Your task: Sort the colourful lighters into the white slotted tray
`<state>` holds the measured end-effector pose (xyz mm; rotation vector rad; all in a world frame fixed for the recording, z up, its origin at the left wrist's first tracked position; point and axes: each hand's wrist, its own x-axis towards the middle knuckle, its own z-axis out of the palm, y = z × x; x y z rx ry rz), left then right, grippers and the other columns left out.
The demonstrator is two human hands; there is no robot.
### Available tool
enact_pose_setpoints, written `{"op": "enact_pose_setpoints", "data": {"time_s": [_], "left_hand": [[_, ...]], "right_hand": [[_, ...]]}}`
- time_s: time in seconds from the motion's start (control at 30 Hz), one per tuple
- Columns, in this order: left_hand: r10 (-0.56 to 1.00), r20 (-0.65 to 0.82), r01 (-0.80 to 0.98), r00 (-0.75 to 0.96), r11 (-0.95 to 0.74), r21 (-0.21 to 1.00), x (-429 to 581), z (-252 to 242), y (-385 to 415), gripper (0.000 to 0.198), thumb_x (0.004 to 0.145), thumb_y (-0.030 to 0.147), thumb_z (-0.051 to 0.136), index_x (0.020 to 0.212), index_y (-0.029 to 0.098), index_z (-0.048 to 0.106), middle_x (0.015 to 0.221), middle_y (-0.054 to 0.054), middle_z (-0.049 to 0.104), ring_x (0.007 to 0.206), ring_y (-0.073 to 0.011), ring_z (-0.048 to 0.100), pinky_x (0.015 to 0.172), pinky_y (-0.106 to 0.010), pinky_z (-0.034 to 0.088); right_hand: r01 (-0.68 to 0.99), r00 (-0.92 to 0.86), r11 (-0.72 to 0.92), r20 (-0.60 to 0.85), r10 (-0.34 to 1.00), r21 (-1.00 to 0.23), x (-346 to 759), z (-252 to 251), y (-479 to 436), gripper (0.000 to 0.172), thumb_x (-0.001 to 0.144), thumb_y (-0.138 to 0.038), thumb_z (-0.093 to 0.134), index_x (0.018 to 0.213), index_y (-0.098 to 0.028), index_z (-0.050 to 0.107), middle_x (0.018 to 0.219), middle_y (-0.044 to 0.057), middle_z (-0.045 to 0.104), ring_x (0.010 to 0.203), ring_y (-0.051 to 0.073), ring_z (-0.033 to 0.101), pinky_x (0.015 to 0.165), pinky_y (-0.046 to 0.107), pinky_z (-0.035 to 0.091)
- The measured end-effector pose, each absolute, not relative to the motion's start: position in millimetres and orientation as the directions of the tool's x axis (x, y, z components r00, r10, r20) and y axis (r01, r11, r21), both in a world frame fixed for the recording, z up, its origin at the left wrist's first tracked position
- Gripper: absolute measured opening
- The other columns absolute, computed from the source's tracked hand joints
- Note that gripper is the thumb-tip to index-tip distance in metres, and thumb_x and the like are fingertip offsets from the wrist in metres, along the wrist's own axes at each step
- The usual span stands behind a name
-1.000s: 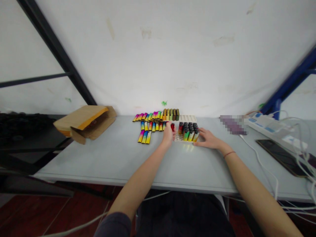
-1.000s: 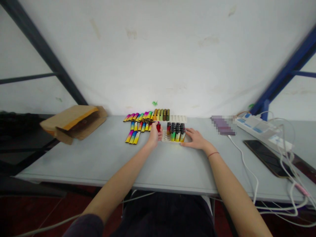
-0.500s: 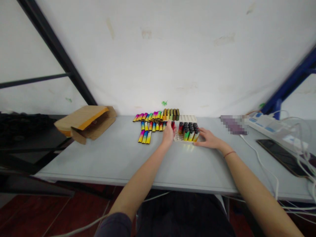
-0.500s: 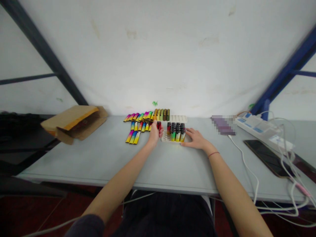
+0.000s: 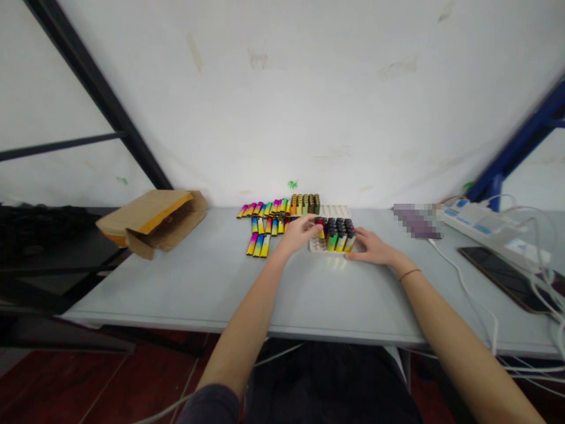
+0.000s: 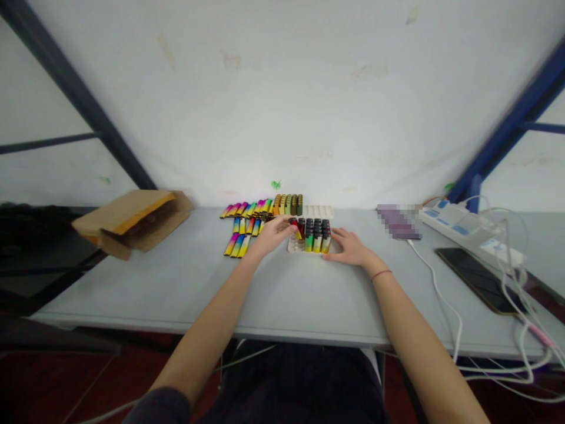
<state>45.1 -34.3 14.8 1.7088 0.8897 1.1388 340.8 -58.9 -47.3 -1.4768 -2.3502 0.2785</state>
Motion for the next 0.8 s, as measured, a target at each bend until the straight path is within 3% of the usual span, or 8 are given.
{"op": "enact_pose_setpoints", "data": {"time_s": [0.23, 0.4, 0.6, 0.8], "left_hand": [[0.864, 0.29, 0.199, 0.411, -0.396, 0.897, 49.0, 12.0, -36.3, 0.013, 0.078, 0.021, 0.08, 0.09, 0.021, 0.077, 0.09, -0.003, 0.074, 0.078, -0.0176, 0.067, 0.083, -0.027, 0.053], [0.841, 0.375, 0.236, 0.391, -0.485, 0.842, 50.1, 9.9, -34.6, 0.009, 0.08, 0.023, 0.078, 0.088, 0.021, 0.075, 0.097, -0.006, 0.072, 0.083, -0.0194, 0.067, 0.087, -0.03, 0.054], [0.841, 0.334, 0.266, 0.425, -0.469, 0.843, 45.6, 5.7, -33.4, 0.025, 0.082, 0.024, 0.077, 0.106, 0.024, 0.071, 0.099, -0.003, 0.072, 0.083, -0.0184, 0.069, 0.089, -0.03, 0.054], [0.787, 0.425, 0.298, 0.447, -0.579, 0.759, 47.5, 4.9, -36.1, 0.013, 0.086, 0.022, 0.071, 0.099, 0.024, 0.073, 0.106, -0.006, 0.073, 0.104, -0.022, 0.068, 0.103, -0.033, 0.049]], "right_hand": [[0.838, -0.393, 0.432, 0.181, 0.901, -0.333, 340.2, -48.4, -57.9, 0.083, 0.082, -0.075, 0.07, 0.15, -0.027, 0.06, 0.159, 0.014, 0.053, 0.145, 0.044, 0.048, 0.122, 0.064, 0.036], [0.851, -0.383, 0.412, 0.153, 0.911, -0.324, 338.9, -47.4, -58.2, 0.086, 0.082, -0.077, 0.068, 0.148, -0.021, 0.062, 0.159, 0.018, 0.051, 0.147, 0.045, 0.045, 0.121, 0.063, 0.037], [0.833, -0.405, 0.443, 0.18, 0.897, -0.331, 340.2, -48.1, -56.6, 0.084, 0.082, -0.077, 0.067, 0.147, -0.023, 0.063, 0.158, 0.017, 0.053, 0.144, 0.045, 0.049, 0.12, 0.064, 0.039], [0.841, -0.399, 0.433, 0.167, 0.901, -0.326, 340.5, -47.6, -57.0, 0.085, 0.082, -0.077, 0.067, 0.147, -0.023, 0.063, 0.159, 0.017, 0.052, 0.145, 0.044, 0.048, 0.12, 0.063, 0.039]]}}
